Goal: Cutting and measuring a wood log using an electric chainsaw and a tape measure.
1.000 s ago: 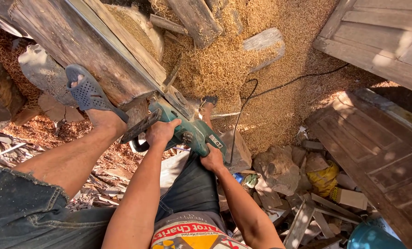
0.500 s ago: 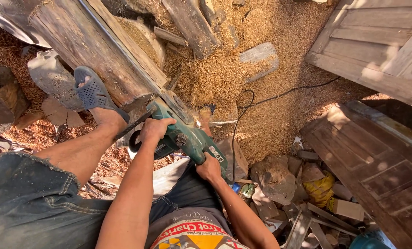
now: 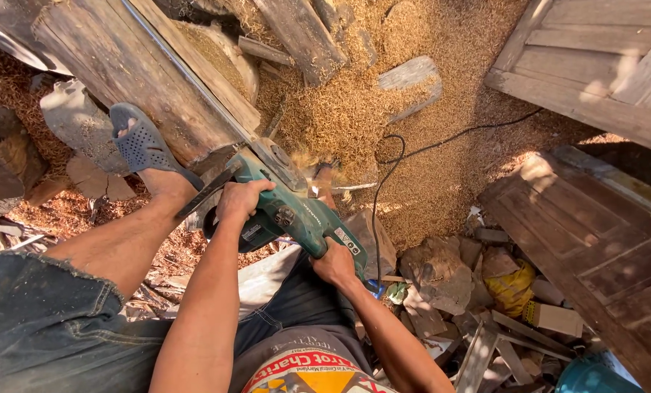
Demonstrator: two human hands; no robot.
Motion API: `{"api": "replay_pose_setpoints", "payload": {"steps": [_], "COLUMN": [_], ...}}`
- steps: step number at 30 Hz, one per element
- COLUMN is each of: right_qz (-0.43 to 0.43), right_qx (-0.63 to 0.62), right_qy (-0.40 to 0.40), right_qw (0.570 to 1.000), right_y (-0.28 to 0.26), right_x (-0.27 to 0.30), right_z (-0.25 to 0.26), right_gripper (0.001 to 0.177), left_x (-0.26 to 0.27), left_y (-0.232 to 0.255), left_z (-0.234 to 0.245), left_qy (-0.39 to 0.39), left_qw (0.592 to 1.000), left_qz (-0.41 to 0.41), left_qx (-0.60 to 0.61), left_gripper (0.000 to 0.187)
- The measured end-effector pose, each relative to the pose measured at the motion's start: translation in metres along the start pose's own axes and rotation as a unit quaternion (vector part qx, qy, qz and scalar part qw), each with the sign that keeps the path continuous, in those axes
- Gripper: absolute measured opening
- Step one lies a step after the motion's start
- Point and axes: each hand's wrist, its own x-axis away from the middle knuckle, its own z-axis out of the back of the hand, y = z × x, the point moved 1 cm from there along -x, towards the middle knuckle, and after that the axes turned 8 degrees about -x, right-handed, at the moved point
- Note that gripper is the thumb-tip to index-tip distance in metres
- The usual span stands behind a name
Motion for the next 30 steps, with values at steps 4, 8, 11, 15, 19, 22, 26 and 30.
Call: {"api": "replay_pose_setpoints", "payload": {"steps": [4, 8, 11, 15, 19, 22, 26, 30], "right_qz": [0.016, 0.026, 0.032, 0.046, 0.036, 0.027, 0.04, 0.039], "right_qx": [0.0, -0.01, -0.025, -0.034, -0.031, -0.029, -0.042, -0.047], "right_qy": [-0.001, 0.01, 0.011, 0.012, -0.001, -0.014, -0.014, -0.029], "right_qw": [1.0, 1.0, 0.999, 0.998, 0.999, 0.999, 0.998, 0.998], "right_y": [0.005, 0.003, 0.014, 0.037, 0.039, 0.04, 0.049, 0.051], "right_x": [-0.002, -0.005, -0.014, -0.037, -0.049, -0.053, -0.064, -0.072], "right_z": [0.001, 0.003, -0.006, -0.021, -0.022, -0.022, -0.027, -0.028], "right_gripper": [0.037, 0.036, 0.033, 0.029, 0.031, 0.03, 0.028, 0.029], "left_x": [-0.004, -0.011, -0.009, -0.03, -0.038, -0.045, -0.049, -0.049], "left_y": [0.003, 0.0, -0.001, -0.009, -0.009, -0.011, -0.011, -0.01], "left_z": [-0.003, -0.008, -0.015, -0.034, -0.043, -0.048, -0.052, -0.058], "left_qy": [-0.003, 0.016, 0.024, 0.048, 0.057, 0.064, 0.059, 0.039], "left_qw": [1.0, 1.0, 0.999, 0.998, 0.995, 0.994, 0.994, 0.993], "left_qz": [0.007, 0.006, 0.006, 0.008, 0.011, 0.01, 0.015, 0.023], "left_qx": [-0.009, -0.005, -0.03, -0.046, -0.082, -0.084, -0.093, -0.106], "left_gripper": [0.057, 0.061, 0.064, 0.076, 0.086, 0.087, 0.087, 0.085]}}
